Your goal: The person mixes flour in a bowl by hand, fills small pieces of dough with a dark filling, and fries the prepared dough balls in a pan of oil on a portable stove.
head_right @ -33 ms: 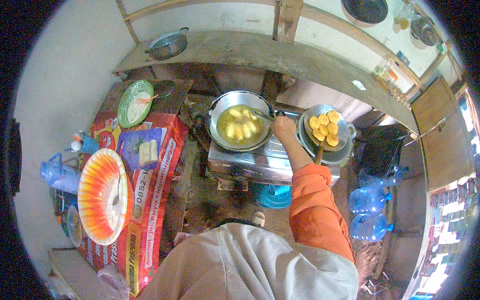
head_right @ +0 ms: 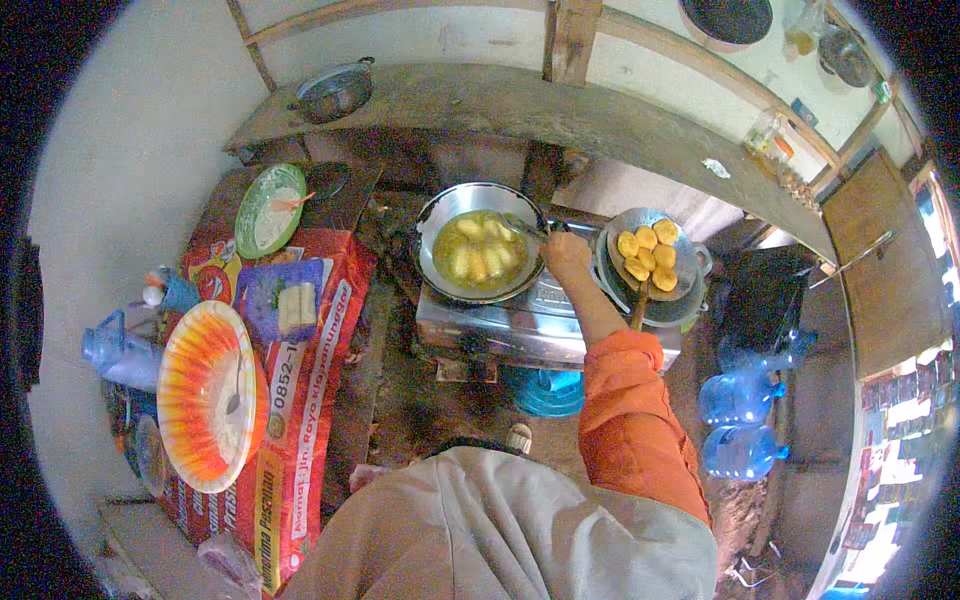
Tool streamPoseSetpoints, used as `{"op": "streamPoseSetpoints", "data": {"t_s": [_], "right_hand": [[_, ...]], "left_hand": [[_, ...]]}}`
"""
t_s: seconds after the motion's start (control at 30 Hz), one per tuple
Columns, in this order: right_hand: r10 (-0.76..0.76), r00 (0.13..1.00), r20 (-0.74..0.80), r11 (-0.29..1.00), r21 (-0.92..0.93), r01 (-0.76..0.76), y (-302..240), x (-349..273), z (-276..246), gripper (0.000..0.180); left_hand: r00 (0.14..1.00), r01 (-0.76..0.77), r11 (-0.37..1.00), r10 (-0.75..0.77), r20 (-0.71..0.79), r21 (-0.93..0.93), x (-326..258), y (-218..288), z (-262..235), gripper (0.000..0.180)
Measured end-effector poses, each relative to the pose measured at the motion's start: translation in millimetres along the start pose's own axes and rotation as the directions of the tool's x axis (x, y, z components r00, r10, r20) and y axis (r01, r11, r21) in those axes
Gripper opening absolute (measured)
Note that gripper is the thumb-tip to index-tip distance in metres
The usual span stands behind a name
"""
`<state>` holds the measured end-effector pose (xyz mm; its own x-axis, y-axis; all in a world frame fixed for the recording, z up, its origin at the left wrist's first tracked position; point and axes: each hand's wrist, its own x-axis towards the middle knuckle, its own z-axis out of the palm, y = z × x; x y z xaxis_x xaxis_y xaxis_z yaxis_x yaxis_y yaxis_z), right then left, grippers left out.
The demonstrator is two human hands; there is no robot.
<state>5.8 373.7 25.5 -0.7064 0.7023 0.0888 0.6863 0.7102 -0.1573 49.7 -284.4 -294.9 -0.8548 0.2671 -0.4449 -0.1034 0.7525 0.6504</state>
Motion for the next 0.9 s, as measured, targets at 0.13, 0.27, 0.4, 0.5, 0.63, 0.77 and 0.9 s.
{"op": "streamPoseSetpoints", "data": {"t_s": [0.13, 0.27, 0.4, 0.5, 0.63, 0.77, 0.9], "right_hand": [[-0.102, 0.994, -0.036, 0.995, -0.027, 0.101, -8.9, -7.6, -16.1, 0.025], [-0.360, 0.925, -0.124, 0.913, -0.254, 0.321, -13.3, -29.8, -51.8, 0.016], [-0.344, 0.931, -0.122, 0.908, -0.295, 0.297, -10.3, -34.1, -58.8, 0.013], [-0.237, 0.971, -0.030, 0.967, -0.108, 0.233, -24.1, -52.8, -54.2, 0.016], [-0.084, 0.989, -0.119, 0.987, 0.130, 0.099, -13.4, -65.7, -13.6, 0.014], [-0.061, 0.998, -0.009, 0.976, 0.208, 0.061, -18.1, -79.9, -10.5, 0.021], [0.078, 0.996, -0.039, 0.936, 0.347, -0.060, 2.8, -93.9, -24.4, 0.024]], "left_hand": [[1.000, -0.015, 1.000, 0.015, 0.025, 0.008, 4.8, 3.7, -6.9, 0.034], [0.996, -0.053, 0.998, 0.051, 0.071, 0.025, 23.7, 21.2, -8.1, 0.034], [0.979, -0.140, 0.989, 0.130, 0.154, 0.052, 62.4, 62.4, 1.6, 0.035], [0.954, -0.219, 0.972, 0.194, 0.230, 0.087, 93.6, 98.5, 18.7, 0.035], [0.880, -0.367, 0.920, 0.293, 0.374, 0.142, 132.9, 164.4, 61.9, 0.035], [0.836, -0.441, 0.880, 0.331, 0.438, 0.176, 144.7, 202.1, 89.7, 0.036], [0.798, -0.491, 0.850, 0.351, 0.489, 0.191, 152.6, 218.6, 107.9, 0.036]]}}
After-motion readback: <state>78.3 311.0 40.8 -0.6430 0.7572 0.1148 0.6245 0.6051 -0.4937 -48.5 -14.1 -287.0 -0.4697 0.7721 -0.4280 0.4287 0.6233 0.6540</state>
